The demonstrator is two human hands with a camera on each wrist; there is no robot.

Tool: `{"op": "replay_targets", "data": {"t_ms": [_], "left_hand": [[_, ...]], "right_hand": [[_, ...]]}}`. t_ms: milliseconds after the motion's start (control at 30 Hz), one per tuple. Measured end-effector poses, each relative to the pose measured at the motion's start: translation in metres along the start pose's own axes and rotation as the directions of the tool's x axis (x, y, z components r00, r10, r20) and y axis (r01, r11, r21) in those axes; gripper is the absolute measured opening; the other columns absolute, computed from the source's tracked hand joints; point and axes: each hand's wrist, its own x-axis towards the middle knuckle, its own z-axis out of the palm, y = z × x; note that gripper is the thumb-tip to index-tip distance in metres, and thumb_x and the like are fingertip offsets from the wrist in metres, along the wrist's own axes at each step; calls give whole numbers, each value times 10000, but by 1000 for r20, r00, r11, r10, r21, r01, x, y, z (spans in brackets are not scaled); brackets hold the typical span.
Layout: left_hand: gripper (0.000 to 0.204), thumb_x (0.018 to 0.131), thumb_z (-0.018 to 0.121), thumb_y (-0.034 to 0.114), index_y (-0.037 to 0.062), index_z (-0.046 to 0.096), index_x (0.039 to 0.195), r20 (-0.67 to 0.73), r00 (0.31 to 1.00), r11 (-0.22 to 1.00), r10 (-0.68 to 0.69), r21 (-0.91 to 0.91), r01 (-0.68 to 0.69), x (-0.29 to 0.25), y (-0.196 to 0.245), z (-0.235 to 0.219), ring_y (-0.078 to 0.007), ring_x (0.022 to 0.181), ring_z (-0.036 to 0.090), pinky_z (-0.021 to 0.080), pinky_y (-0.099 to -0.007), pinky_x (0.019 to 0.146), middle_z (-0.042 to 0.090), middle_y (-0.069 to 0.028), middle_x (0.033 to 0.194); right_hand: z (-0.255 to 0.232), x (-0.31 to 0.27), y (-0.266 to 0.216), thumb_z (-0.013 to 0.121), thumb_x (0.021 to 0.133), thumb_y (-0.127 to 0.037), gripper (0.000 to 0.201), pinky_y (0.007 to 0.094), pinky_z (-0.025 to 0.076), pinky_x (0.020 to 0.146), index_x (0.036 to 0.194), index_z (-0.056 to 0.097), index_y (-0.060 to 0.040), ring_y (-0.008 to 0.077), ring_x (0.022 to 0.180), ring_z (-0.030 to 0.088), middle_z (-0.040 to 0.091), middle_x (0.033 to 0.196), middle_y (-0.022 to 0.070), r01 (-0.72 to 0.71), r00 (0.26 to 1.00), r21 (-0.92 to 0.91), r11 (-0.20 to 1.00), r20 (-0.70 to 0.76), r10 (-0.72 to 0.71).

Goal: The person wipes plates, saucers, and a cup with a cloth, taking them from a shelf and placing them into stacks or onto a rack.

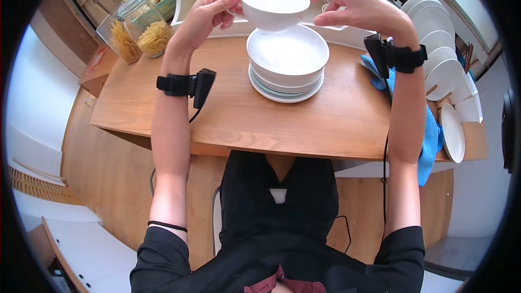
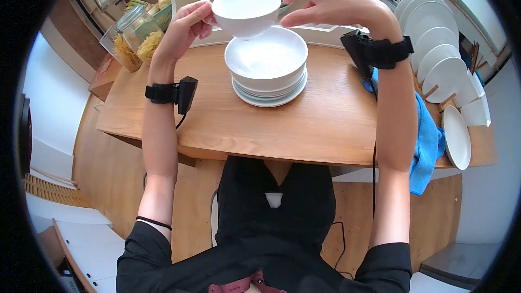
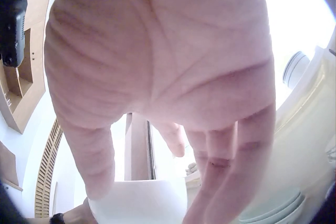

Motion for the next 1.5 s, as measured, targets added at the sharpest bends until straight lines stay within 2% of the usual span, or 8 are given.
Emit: {"op": "replay_targets", "data": {"t_ms": [167, 267, 400, 567, 900, 1100, 1300, 1500], "left_hand": [[295, 987, 534, 299, 32, 658, 1006, -146, 989, 998, 11, 58, -3, -33, 21, -48, -59, 650, 466, 390, -202, 598, 629, -10, 832], [274, 1002, 503, 315, 64, 600, 952, -321, 946, 991, -44, 108, 83, -59, 31, -75, -69, 646, 444, 359, -217, 576, 579, 9, 830], [262, 997, 515, 317, 80, 599, 922, -360, 926, 985, -111, 83, 151, -98, 23, -122, -70, 641, 444, 362, -223, 576, 578, 10, 831], [260, 959, 597, 335, 116, 600, 818, -474, 835, 937, -281, 54, 346, -133, 5, -139, -63, 602, 493, 402, -217, 561, 617, 10, 784], [256, 955, 605, 331, 110, 595, 825, -486, 773, 880, -407, 16, 474, -161, -21, -152, -69, 615, 530, 445, -223, 570, 629, 2, 815], [248, 966, 589, 326, 100, 604, 864, -491, 751, 873, -442, -43, 486, -170, -35, -157, -77, 639, 545, 455, -224, 592, 629, 5, 826], [255, 976, 573, 326, 80, 628, 945, -465, 724, 836, -510, -68, 544, -174, -36, -161, -80, 712, 566, 455, -223, 604, 631, 17, 861], [281, 991, 548, 330, 60, 625, 1013, -476, 658, 758, -583, -26, 652, -175, -35, -160, -61, 718, 537, 443, -199, 598, 604, 23, 915]], "right_hand": [[-16, -21, -6, 681, 900, -262, 767, 280, 520, 848, 1480, 242, -20, 223, 1033, 602, 574, 1230, 198, -36, 999, 255, 966, -2, 38], [-18, -26, -9, 664, 910, -272, 784, 279, 519, 822, 1495, 210, -15, 216, 1013, 603, 585, 1214, 191, -162, 985, 186, 969, -26, 170], [-22, -32, -1, 658, 913, -288, 782, 290, 517, 832, 1490, 215, -3, 224, 1010, 605, 591, 1221, 191, -128, 990, 183, 975, -42, 138], [-28, -40, -11, 640, 920, -328, 777, 313, 517, 866, 1487, 223, 1, 229, 1050, 604, 589, 1252, 199, -126, 990, 141, 982, -39, 133], [-33, -51, -3, 627, 929, -341, 757, 302, 511, 870, 1483, 241, 1, 217, 1043, 604, 598, 1243, 187, -162, 984, 191, 968, -38, 172], [-37, -57, -6, 622, 933, -346, 761, 293, 500, 876, 1485, 235, 7, 210, 1038, 599, 609, 1224, 180, -80, 997, 251, 965, 3, 81], [-33, -51, -5, 612, 941, -346, 748, 294, 503, 867, 1483, 238, 8, 212, 1032, 603, 612, 1222, 183, -200, 978, 217, 956, -16, 208], [-34, -52, -1, 627, 930, -380, 769, 299, 513, 849, 1476, 251, 10, 223, 1014, 617, 610, 1224, 197, -138, 990, 236, 962, 2, 142]]}}
